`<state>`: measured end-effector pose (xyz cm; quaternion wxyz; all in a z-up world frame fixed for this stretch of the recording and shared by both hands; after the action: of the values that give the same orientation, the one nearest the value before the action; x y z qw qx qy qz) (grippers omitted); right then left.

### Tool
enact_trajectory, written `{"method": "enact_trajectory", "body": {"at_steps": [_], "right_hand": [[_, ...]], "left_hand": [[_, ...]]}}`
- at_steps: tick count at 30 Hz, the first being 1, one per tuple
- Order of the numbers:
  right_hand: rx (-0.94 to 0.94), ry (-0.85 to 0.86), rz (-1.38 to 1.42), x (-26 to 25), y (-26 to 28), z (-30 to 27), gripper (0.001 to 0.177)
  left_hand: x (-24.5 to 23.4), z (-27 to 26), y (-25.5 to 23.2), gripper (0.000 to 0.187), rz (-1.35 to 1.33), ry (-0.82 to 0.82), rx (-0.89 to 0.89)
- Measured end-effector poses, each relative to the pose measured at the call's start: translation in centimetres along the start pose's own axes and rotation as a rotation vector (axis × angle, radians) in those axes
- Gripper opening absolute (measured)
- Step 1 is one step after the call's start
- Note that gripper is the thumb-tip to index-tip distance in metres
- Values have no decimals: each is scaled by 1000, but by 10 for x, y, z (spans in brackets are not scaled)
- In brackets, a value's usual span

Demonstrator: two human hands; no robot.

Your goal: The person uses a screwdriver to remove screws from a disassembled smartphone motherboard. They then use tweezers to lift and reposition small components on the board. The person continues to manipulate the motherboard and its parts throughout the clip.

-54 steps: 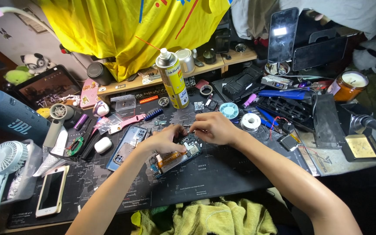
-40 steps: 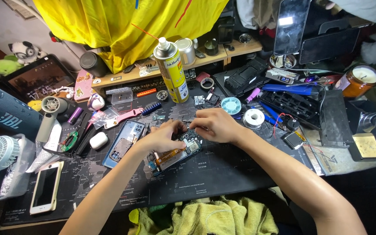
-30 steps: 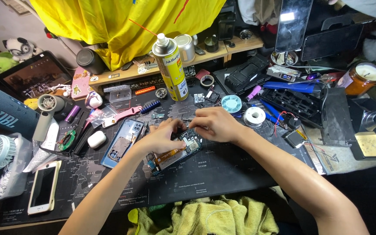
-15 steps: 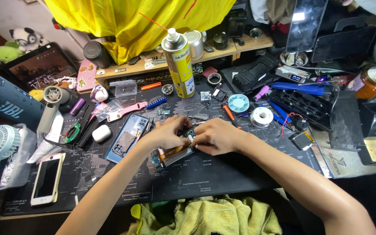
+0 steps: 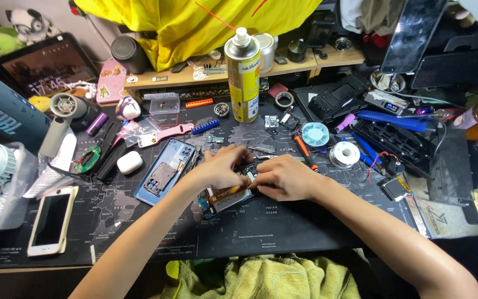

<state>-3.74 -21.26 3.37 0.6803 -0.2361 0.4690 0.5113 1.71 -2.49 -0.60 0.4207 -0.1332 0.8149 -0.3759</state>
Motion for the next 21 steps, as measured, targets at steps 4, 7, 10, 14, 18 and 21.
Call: {"method": "enact_trajectory", "body": {"at_steps": [4, 7, 10, 14, 18, 21], "right_hand": [[34, 46, 52, 7, -1, -1, 12], [47, 62, 75, 7, -1, 0, 11], [66, 49, 114, 3, 0, 2, 8], [160, -74, 133, -8, -16, -4, 9], [245, -194, 154, -25, -31, -9, 11], [239, -269, 109, -26, -36, -12, 13]], "left_hand": [[4, 3, 9, 60, -21, -8, 19], [3, 4, 9, 61, -30, -17, 30], [1, -2, 4, 59, -29, -23, 62], [-7, -20, -13, 64, -41, -9, 97], [-24, -50, -48, 69, -64, -2, 138], [-18, -60, -29, 46, 150, -292, 595]]}}
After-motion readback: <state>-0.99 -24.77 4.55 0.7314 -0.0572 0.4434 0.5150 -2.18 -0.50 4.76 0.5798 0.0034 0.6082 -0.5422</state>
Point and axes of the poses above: each hand's wrist, its own z-axis towards the middle knuckle, its own x-axis out of the palm, y = z × x, the point moved 4 cm from there along z, towards the middle knuckle, and after that the axes turned 15 degrees about -z, right-handed, at the moved point
